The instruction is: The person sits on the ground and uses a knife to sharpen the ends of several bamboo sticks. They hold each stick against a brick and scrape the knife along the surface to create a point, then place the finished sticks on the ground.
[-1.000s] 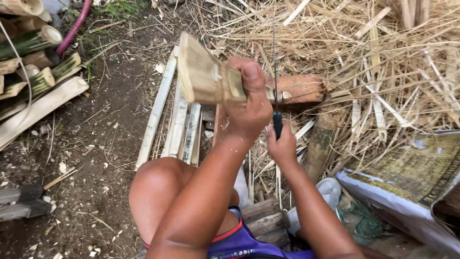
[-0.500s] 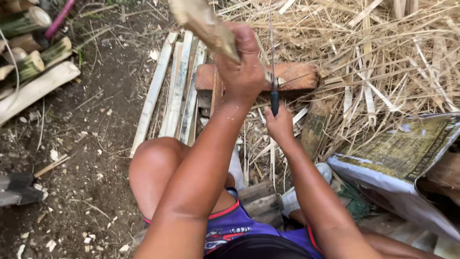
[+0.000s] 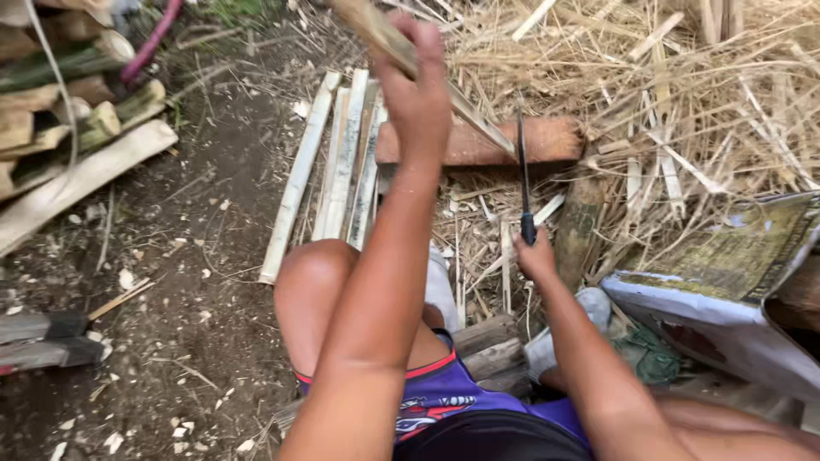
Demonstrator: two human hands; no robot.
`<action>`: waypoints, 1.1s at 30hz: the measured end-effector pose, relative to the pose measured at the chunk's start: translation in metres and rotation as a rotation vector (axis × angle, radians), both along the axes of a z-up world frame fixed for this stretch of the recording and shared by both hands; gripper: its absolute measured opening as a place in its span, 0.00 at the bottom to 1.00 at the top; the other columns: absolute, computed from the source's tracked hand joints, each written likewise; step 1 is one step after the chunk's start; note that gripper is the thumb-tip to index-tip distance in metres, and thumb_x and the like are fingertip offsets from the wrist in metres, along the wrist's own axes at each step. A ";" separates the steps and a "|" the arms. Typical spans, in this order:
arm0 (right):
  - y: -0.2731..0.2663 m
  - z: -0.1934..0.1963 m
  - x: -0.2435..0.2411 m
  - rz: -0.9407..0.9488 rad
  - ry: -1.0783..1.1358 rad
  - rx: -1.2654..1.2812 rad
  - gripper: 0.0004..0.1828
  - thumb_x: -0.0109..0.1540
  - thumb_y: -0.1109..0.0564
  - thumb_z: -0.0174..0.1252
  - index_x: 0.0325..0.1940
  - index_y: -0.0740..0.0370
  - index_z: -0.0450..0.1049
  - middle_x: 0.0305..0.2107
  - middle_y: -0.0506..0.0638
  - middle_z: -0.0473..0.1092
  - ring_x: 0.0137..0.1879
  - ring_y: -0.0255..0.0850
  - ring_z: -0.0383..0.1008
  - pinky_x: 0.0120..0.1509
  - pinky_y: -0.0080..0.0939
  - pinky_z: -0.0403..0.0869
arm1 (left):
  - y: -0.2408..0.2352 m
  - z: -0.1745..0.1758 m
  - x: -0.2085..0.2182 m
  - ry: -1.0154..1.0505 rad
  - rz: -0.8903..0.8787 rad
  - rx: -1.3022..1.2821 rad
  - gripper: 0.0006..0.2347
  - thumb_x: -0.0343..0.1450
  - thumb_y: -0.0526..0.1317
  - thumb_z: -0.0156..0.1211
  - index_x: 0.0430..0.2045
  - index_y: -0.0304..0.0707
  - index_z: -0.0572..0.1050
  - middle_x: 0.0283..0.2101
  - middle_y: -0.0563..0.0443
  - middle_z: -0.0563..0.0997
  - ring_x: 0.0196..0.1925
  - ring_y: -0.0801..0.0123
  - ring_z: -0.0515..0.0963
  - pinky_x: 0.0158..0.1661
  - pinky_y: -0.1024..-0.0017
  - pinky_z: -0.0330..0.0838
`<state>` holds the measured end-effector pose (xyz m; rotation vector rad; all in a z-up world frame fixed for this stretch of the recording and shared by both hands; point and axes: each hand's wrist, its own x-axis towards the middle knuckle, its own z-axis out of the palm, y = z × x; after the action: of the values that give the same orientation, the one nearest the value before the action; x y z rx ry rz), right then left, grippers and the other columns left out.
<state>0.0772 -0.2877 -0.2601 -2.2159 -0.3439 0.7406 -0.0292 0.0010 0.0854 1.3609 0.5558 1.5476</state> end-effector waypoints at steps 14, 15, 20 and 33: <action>0.074 0.247 -0.087 0.290 -0.480 0.394 0.17 0.69 0.47 0.55 0.42 0.66 0.68 0.24 0.59 0.71 0.29 0.55 0.74 0.36 0.52 0.71 | -0.036 0.027 -0.010 -0.412 -0.307 0.023 0.17 0.84 0.50 0.52 0.42 0.29 0.74 0.32 0.49 0.76 0.32 0.72 0.74 0.40 0.72 0.74; 0.083 0.236 -0.084 0.259 -0.481 0.374 0.17 0.69 0.48 0.56 0.41 0.66 0.68 0.24 0.59 0.71 0.30 0.56 0.75 0.36 0.53 0.71 | -0.039 0.026 -0.011 -0.397 -0.303 0.030 0.18 0.84 0.50 0.51 0.43 0.29 0.74 0.32 0.50 0.76 0.32 0.72 0.74 0.40 0.73 0.75; 0.098 0.117 -0.054 0.058 -0.300 0.066 0.19 0.67 0.46 0.55 0.43 0.68 0.67 0.27 0.62 0.73 0.32 0.58 0.78 0.36 0.55 0.74 | -0.031 0.026 -0.007 -0.385 -0.220 0.039 0.17 0.83 0.52 0.50 0.42 0.34 0.73 0.31 0.52 0.75 0.31 0.74 0.75 0.36 0.75 0.75; 0.038 0.165 -0.069 0.156 -0.313 0.182 0.18 0.65 0.46 0.57 0.42 0.66 0.72 0.26 0.61 0.74 0.33 0.54 0.77 0.39 0.52 0.74 | -0.026 0.037 -0.024 -0.284 -0.406 0.032 0.10 0.78 0.40 0.64 0.30 0.32 0.78 0.24 0.53 0.77 0.23 0.74 0.76 0.28 0.76 0.73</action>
<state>0.0084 -0.2501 -0.0947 -2.1464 -0.7173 0.4198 -0.0531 -0.0251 0.1224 1.1638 0.0714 1.3821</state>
